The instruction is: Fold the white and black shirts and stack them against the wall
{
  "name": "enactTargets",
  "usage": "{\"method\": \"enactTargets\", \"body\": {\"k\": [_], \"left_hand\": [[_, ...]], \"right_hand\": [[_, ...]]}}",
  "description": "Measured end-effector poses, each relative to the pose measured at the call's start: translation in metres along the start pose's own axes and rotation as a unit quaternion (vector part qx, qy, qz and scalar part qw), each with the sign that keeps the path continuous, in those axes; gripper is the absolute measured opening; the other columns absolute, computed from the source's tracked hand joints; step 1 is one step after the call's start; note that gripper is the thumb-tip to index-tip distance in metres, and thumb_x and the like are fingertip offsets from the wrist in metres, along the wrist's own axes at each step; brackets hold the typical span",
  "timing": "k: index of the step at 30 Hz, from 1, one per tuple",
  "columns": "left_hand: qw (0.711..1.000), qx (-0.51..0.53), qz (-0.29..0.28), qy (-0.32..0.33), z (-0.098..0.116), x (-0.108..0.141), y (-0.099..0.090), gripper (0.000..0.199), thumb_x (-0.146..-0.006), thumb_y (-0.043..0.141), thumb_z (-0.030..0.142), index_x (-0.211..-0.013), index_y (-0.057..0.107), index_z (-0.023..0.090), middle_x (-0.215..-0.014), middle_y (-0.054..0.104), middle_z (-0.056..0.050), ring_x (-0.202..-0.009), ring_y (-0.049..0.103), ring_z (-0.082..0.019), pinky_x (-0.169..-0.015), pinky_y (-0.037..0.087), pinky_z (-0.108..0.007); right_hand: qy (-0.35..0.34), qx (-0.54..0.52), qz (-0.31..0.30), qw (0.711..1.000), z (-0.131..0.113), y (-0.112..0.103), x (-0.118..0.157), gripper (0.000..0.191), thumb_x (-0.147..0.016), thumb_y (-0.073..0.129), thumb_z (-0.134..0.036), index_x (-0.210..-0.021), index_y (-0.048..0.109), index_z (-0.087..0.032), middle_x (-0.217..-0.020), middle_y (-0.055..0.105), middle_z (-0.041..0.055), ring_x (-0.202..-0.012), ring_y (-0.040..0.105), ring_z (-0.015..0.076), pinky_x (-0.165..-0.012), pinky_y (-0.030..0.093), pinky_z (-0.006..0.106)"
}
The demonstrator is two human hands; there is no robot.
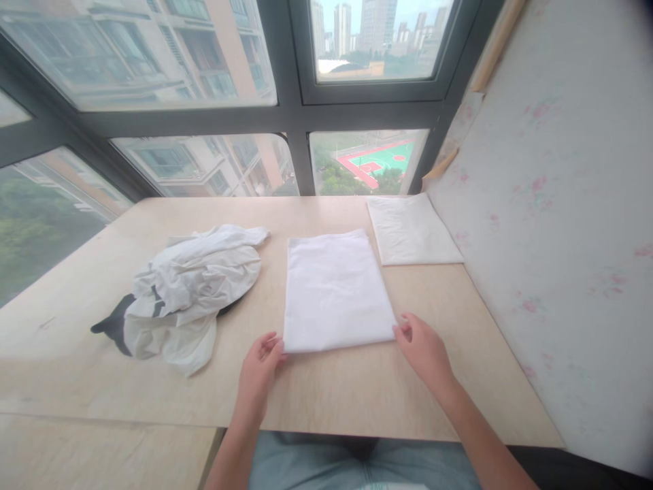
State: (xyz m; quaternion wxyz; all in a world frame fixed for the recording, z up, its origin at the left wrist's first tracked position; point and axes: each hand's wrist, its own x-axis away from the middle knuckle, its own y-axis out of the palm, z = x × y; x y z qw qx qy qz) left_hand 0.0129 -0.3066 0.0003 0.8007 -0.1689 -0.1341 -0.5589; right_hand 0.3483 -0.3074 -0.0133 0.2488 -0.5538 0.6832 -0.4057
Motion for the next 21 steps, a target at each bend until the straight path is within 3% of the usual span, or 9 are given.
{"method": "enactTargets", "body": {"k": [3,8,10,13,17,21], "left_hand": [[0.997,0.044,-0.040,-0.044,0.015,-0.004,0.004,0.045,-0.077,0.075,0.039,-0.112,0.061,0.014,-0.106,0.070,-0.010,-0.084,0.068,-0.016,-0.076,0.057,-0.025],[0.990,0.000,-0.108,-0.092,0.026,-0.011,0.010,0.041,-0.074,0.078,0.046,-0.092,0.066,0.011,-0.079,0.066,-0.005,-0.057,0.060,-0.010,-0.047,0.045,-0.017],[0.990,-0.011,-0.113,-0.085,0.025,-0.013,0.012,0.041,-0.071,0.080,0.045,-0.089,0.067,0.011,-0.072,0.062,-0.002,-0.053,0.056,-0.008,-0.043,0.040,-0.015],[0.993,-0.011,-0.096,-0.068,0.022,-0.013,0.014,0.041,-0.067,0.081,0.043,-0.088,0.067,0.011,-0.069,0.061,-0.001,-0.052,0.055,-0.009,-0.043,0.038,-0.016],[0.992,0.068,-0.080,-0.067,0.026,-0.002,0.015,0.045,-0.062,0.084,0.044,-0.089,0.069,0.012,-0.072,0.063,-0.001,-0.055,0.053,-0.009,-0.045,0.041,-0.017],[0.984,0.154,-0.062,-0.061,0.054,0.031,0.011,0.041,-0.059,0.088,0.043,-0.084,0.071,0.015,-0.072,0.063,0.000,-0.057,0.052,-0.008,-0.045,0.043,-0.017]], "right_hand": [[0.029,0.027,-0.033,0.999,-0.011,0.000,-0.010,0.040,-0.090,0.050,-0.044,-0.110,0.065,-0.013,-0.090,0.070,0.0099,-0.084,0.064,0.0225,-0.071,0.040,0.029],[0.021,-0.030,-0.116,0.993,-0.016,-0.002,-0.028,0.043,-0.091,0.047,-0.050,-0.066,0.060,-0.018,-0.067,0.065,0.0071,-0.063,0.060,0.0190,-0.060,0.035,0.028],[0.021,-0.071,-0.136,0.988,-0.015,-0.001,-0.030,0.042,-0.090,0.049,-0.050,-0.062,0.056,-0.019,-0.058,0.059,0.0036,-0.051,0.056,0.0158,-0.057,0.034,0.027],[0.038,-0.170,-0.143,0.974,-0.016,0.001,-0.027,0.032,-0.085,0.056,-0.046,-0.070,0.059,-0.018,-0.063,0.061,0.0018,-0.047,0.055,0.0135,-0.054,0.035,0.026],[0.089,-0.364,-0.159,0.914,-0.023,-0.007,-0.014,0.036,-0.084,0.057,-0.052,-0.084,0.062,-0.016,-0.075,0.063,0.0032,-0.056,0.056,0.0131,-0.054,0.039,0.025],[0.109,-0.506,-0.172,0.838,-0.033,-0.047,0.012,0.044,-0.078,0.066,-0.058,-0.088,0.065,-0.015,-0.076,0.062,0.0041,-0.061,0.050,0.0116,-0.053,0.039,0.023]]}}
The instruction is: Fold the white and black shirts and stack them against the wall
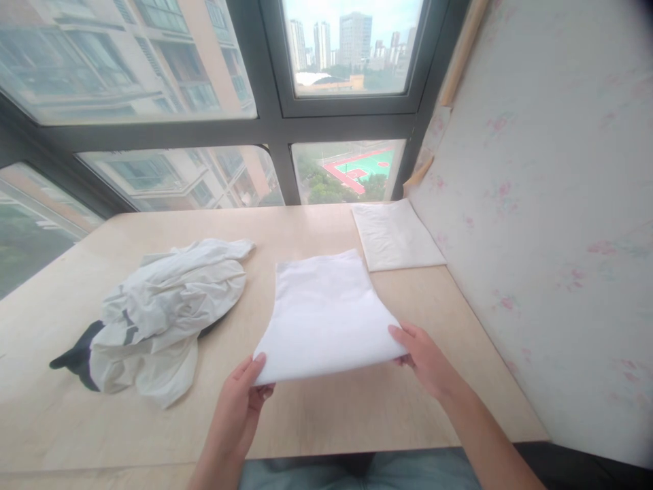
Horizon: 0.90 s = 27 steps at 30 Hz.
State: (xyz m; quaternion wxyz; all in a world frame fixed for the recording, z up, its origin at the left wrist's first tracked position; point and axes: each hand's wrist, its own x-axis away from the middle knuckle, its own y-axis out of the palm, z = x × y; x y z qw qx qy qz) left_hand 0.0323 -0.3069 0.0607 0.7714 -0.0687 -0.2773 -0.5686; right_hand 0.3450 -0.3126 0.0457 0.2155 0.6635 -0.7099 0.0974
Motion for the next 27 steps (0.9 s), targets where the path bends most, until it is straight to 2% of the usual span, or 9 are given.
{"method": "enactTargets", "body": {"k": [3,6,8,10,13,17,20,24,27], "left_hand": [[0.999,0.008,0.010,0.030,0.031,0.040,0.010,0.035,-0.061,0.087,0.045,-0.076,0.072,0.018,-0.064,0.059,0.002,-0.053,0.050,-0.009,-0.044,0.045,-0.018],[0.998,0.002,0.042,0.055,0.061,0.074,0.027,0.034,-0.061,0.086,0.047,-0.084,0.074,0.025,-0.071,0.065,0.001,-0.053,0.052,-0.012,-0.040,0.045,-0.021],[0.995,0.001,0.060,0.074,0.076,0.086,0.042,0.034,-0.061,0.086,0.047,-0.087,0.074,0.030,-0.076,0.066,0.001,-0.053,0.051,-0.012,-0.037,0.041,-0.021],[0.994,-0.001,0.031,0.107,0.088,0.085,0.062,0.028,-0.064,0.084,0.048,-0.080,0.071,0.028,-0.069,0.060,0.001,-0.050,0.045,-0.010,-0.036,0.037,-0.021],[0.983,-0.001,-0.076,0.166,0.101,0.058,0.099,0.030,-0.072,0.077,0.046,-0.066,0.061,0.021,-0.060,0.049,0.001,-0.049,0.040,-0.009,-0.040,0.037,-0.022],[0.964,-0.011,-0.184,0.190,0.122,-0.003,0.158,0.025,-0.078,0.071,0.039,-0.075,0.058,0.017,-0.063,0.050,0.002,-0.054,0.048,-0.009,-0.047,0.037,-0.021],[0.949,-0.005,-0.229,0.215,0.149,-0.041,0.206,0.017,-0.083,0.066,0.028,-0.086,0.059,0.013,-0.068,0.053,0.002,-0.058,0.052,-0.007,-0.052,0.036,-0.018],[0.922,-0.050,-0.249,0.293,0.192,-0.068,0.265,0.018,-0.093,0.056,0.023,-0.101,0.060,0.007,-0.075,0.056,0.002,-0.065,0.057,-0.005,-0.062,0.037,-0.017],[0.907,-0.088,-0.267,0.315,0.203,-0.086,0.295,0.024,-0.093,0.058,0.025,-0.108,0.061,0.006,-0.082,0.061,0.001,-0.072,0.062,-0.006,-0.065,0.036,-0.018]], "right_hand": [[-0.006,-0.053,-0.003,0.999,-0.034,-0.009,0.037,0.045,-0.077,0.069,-0.057,-0.093,0.067,-0.015,-0.077,0.062,0.0057,-0.062,0.050,0.0130,-0.050,0.038,0.023],[-0.029,-0.089,0.038,0.995,-0.070,-0.017,0.067,0.042,-0.077,0.068,-0.058,-0.091,0.067,-0.018,-0.072,0.061,0.0059,-0.058,0.050,0.0148,-0.044,0.037,0.024],[-0.063,-0.115,0.085,0.988,-0.093,-0.020,0.077,0.037,-0.075,0.069,-0.057,-0.081,0.065,-0.020,-0.066,0.056,0.0041,-0.053,0.047,0.0146,-0.040,0.036,0.025],[-0.105,-0.138,0.123,0.977,-0.116,-0.023,0.078,0.031,-0.074,0.072,-0.050,-0.072,0.060,-0.022,-0.061,0.051,0.0012,-0.048,0.043,0.0120,-0.039,0.037,0.024],[-0.168,-0.164,0.128,0.964,-0.146,-0.032,0.058,0.026,-0.077,0.070,-0.037,-0.066,0.053,-0.022,-0.055,0.041,-0.0028,-0.044,0.036,0.0083,-0.039,0.038,0.022],[-0.216,-0.182,0.098,0.954,-0.190,-0.052,0.004,0.017,-0.083,0.060,-0.024,-0.070,0.049,-0.021,-0.060,0.043,-0.0037,-0.048,0.043,0.0067,-0.041,0.037,0.018],[-0.245,-0.194,0.103,0.944,-0.235,-0.069,-0.041,0.017,-0.087,0.051,-0.017,-0.072,0.044,-0.020,-0.062,0.042,-0.0058,-0.049,0.043,0.0028,-0.043,0.030,0.013],[-0.297,-0.170,0.132,0.930,-0.302,-0.092,-0.082,0.022,-0.093,0.032,-0.020,-0.071,0.039,-0.017,-0.064,0.038,-0.0099,-0.052,0.043,-0.0047,-0.051,0.023,0.015],[-0.318,-0.124,0.159,0.926,-0.327,-0.112,-0.106,0.032,-0.093,0.015,-0.025,-0.070,0.035,-0.017,-0.070,0.043,-0.0094,-0.059,0.048,-0.0055,-0.053,0.024,0.020]]}}
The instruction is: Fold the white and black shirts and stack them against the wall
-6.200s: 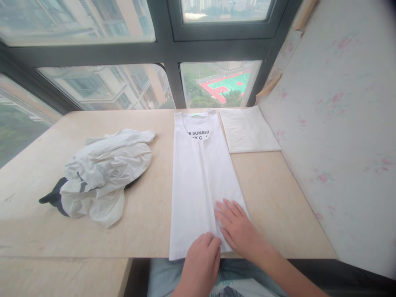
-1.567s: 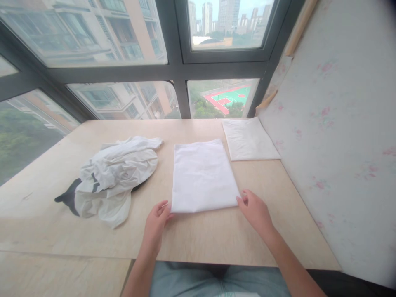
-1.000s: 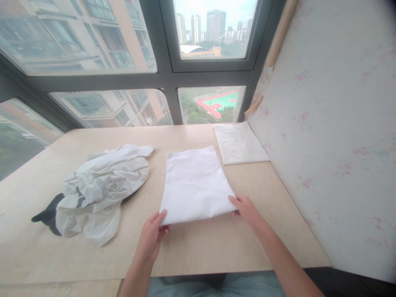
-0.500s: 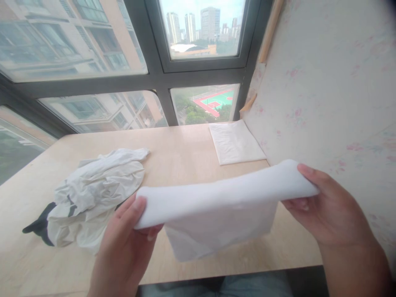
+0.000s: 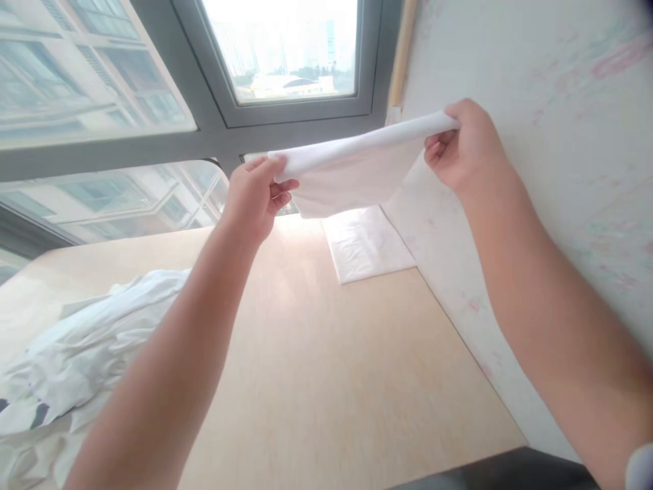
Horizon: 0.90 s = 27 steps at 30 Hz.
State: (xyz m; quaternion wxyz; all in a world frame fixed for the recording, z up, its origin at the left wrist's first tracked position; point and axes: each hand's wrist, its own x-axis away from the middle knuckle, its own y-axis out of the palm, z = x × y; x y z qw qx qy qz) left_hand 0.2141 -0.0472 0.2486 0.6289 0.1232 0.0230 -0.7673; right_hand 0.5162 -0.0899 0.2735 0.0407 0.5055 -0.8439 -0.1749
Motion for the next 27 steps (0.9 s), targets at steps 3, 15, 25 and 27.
{"method": "enactTargets", "body": {"k": [3,15,25,27], "left_hand": [[0.999,-0.017,-0.012,-0.028,-0.042,-0.016,0.004,0.030,-0.086,0.067,0.031,-0.107,0.065,0.010,-0.089,0.067,-0.003,-0.074,0.065,-0.010,-0.063,0.039,-0.019],[0.948,-0.145,-0.042,-0.282,-0.253,0.049,0.003,0.031,-0.067,0.071,0.043,-0.074,0.064,0.015,-0.071,0.069,-0.008,-0.062,0.064,-0.016,-0.049,0.034,-0.022],[0.946,-0.136,-0.017,-0.293,-0.245,0.049,-0.022,0.022,-0.078,0.068,0.034,-0.080,0.066,0.013,-0.074,0.068,-0.005,-0.066,0.064,-0.015,-0.050,0.038,-0.021],[0.944,-0.133,-0.012,-0.300,-0.242,0.050,-0.031,0.020,-0.084,0.067,0.033,-0.084,0.065,0.012,-0.077,0.066,-0.003,-0.067,0.062,-0.013,-0.051,0.040,-0.020]], "right_hand": [[0.007,-0.001,0.050,0.999,0.034,-0.016,-0.016,0.025,-0.095,0.028,-0.027,-0.074,0.039,-0.017,-0.069,0.046,-0.0086,-0.055,0.048,-0.0040,-0.052,0.027,0.014],[0.220,0.099,0.275,0.931,0.270,-0.099,0.050,0.007,-0.079,0.056,-0.026,-0.080,0.056,-0.019,-0.056,0.056,-0.0012,-0.050,0.058,0.0134,-0.043,0.047,0.022],[0.257,0.145,0.190,0.936,0.264,-0.098,0.058,0.016,-0.075,0.067,-0.023,-0.088,0.058,-0.016,-0.068,0.065,0.0046,-0.059,0.066,0.0165,-0.052,0.055,0.024],[0.268,0.145,0.164,0.938,0.262,-0.091,0.065,0.016,-0.076,0.068,-0.023,-0.087,0.059,-0.015,-0.069,0.066,0.0062,-0.059,0.066,0.0158,-0.053,0.056,0.024]]}}
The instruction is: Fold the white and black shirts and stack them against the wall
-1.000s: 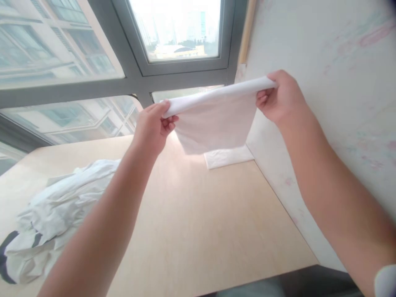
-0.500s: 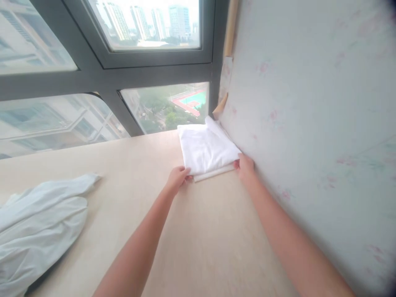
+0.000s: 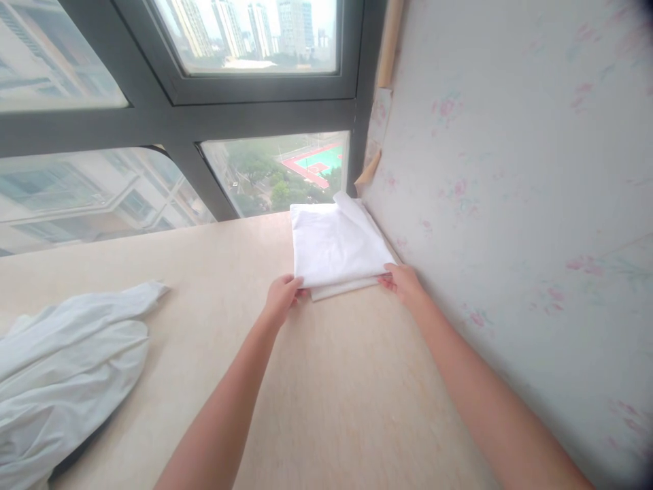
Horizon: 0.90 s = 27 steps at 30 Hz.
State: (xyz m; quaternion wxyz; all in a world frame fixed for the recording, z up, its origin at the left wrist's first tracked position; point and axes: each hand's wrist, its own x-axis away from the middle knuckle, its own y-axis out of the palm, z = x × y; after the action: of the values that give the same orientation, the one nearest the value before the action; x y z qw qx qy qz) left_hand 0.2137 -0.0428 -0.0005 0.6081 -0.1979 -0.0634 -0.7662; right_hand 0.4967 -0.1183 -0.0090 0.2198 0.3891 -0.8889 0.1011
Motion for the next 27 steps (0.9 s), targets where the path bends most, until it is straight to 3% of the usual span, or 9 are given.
{"method": "enactTargets", "body": {"k": [4,8,11,16,19,21,24,27], "left_hand": [[1.000,0.018,0.007,-0.023,0.002,0.004,-0.016,0.023,-0.094,0.062,0.035,-0.095,0.062,0.012,-0.086,0.063,-0.001,-0.068,0.059,-0.010,-0.059,0.050,-0.024],[0.996,0.087,0.005,-0.005,0.022,-0.004,-0.018,0.014,-0.090,0.064,0.026,-0.091,0.063,0.013,-0.082,0.065,-0.003,-0.067,0.061,-0.011,-0.054,0.046,-0.020],[0.984,0.173,0.031,0.039,0.063,-0.022,-0.016,0.008,-0.086,0.061,0.024,-0.086,0.059,0.016,-0.073,0.062,-0.002,-0.065,0.062,-0.012,-0.049,0.041,-0.017],[0.946,0.292,0.036,0.137,0.156,-0.036,-0.026,0.015,-0.078,0.065,0.025,-0.089,0.057,0.019,-0.075,0.063,0.000,-0.064,0.062,-0.010,-0.052,0.043,-0.018],[0.919,0.330,0.001,0.217,0.201,-0.013,-0.039,0.009,-0.082,0.060,0.023,-0.090,0.057,0.019,-0.075,0.062,0.000,-0.067,0.061,-0.010,-0.056,0.045,-0.019],[0.907,0.326,-0.020,0.266,0.221,0.012,-0.047,0.003,-0.087,0.056,0.021,-0.089,0.056,0.019,-0.073,0.061,0.001,-0.067,0.057,-0.010,-0.059,0.044,-0.020],[0.900,0.298,-0.036,0.315,0.236,0.047,-0.055,0.003,-0.090,0.053,0.019,-0.088,0.055,0.020,-0.071,0.059,0.001,-0.065,0.050,-0.009,-0.058,0.040,-0.019],[0.907,0.273,-0.027,0.319,0.238,0.062,-0.058,0.003,-0.090,0.054,0.021,-0.088,0.055,0.020,-0.071,0.059,0.001,-0.066,0.050,-0.009,-0.057,0.038,-0.019]], "right_hand": [[0.010,0.012,-0.040,0.999,-0.002,0.009,0.015,0.012,-0.079,0.067,-0.023,-0.084,0.061,-0.013,-0.064,0.065,0.0077,-0.054,0.062,0.0141,-0.049,0.052,0.022],[-0.013,0.011,-0.053,0.998,-0.029,0.019,0.015,0.010,-0.083,0.064,-0.022,-0.085,0.062,-0.013,-0.064,0.064,0.0050,-0.051,0.058,0.0106,-0.043,0.044,0.018],[-0.086,-0.029,-0.077,0.993,-0.075,0.033,0.006,0.007,-0.088,0.058,-0.020,-0.086,0.061,-0.014,-0.065,0.063,0.0017,-0.051,0.056,0.0078,-0.044,0.042,0.015],[-0.234,-0.087,-0.120,0.961,-0.177,0.059,0.009,0.011,-0.090,0.058,-0.024,-0.085,0.057,-0.015,-0.067,0.063,0.0003,-0.053,0.056,0.0067,-0.049,0.043,0.016],[-0.297,-0.093,-0.138,0.940,-0.225,0.060,0.041,0.015,-0.094,0.052,-0.026,-0.086,0.056,-0.015,-0.069,0.062,0.0002,-0.053,0.053,0.0052,-0.050,0.039,0.015],[-0.322,-0.117,-0.146,0.928,-0.244,0.053,0.068,0.012,-0.093,0.049,-0.022,-0.086,0.056,-0.015,-0.068,0.062,0.0009,-0.054,0.051,0.0055,-0.048,0.035,0.016],[-0.339,-0.148,-0.153,0.917,-0.254,0.039,0.098,0.008,-0.090,0.051,-0.019,-0.083,0.056,-0.019,-0.066,0.060,0.0006,-0.055,0.049,0.0075,-0.045,0.033,0.017],[-0.329,-0.141,-0.156,0.920,-0.252,0.031,0.102,0.009,-0.089,0.055,-0.023,-0.081,0.055,-0.020,-0.067,0.057,0.0005,-0.055,0.049,0.0087,-0.044,0.034,0.019]]}}
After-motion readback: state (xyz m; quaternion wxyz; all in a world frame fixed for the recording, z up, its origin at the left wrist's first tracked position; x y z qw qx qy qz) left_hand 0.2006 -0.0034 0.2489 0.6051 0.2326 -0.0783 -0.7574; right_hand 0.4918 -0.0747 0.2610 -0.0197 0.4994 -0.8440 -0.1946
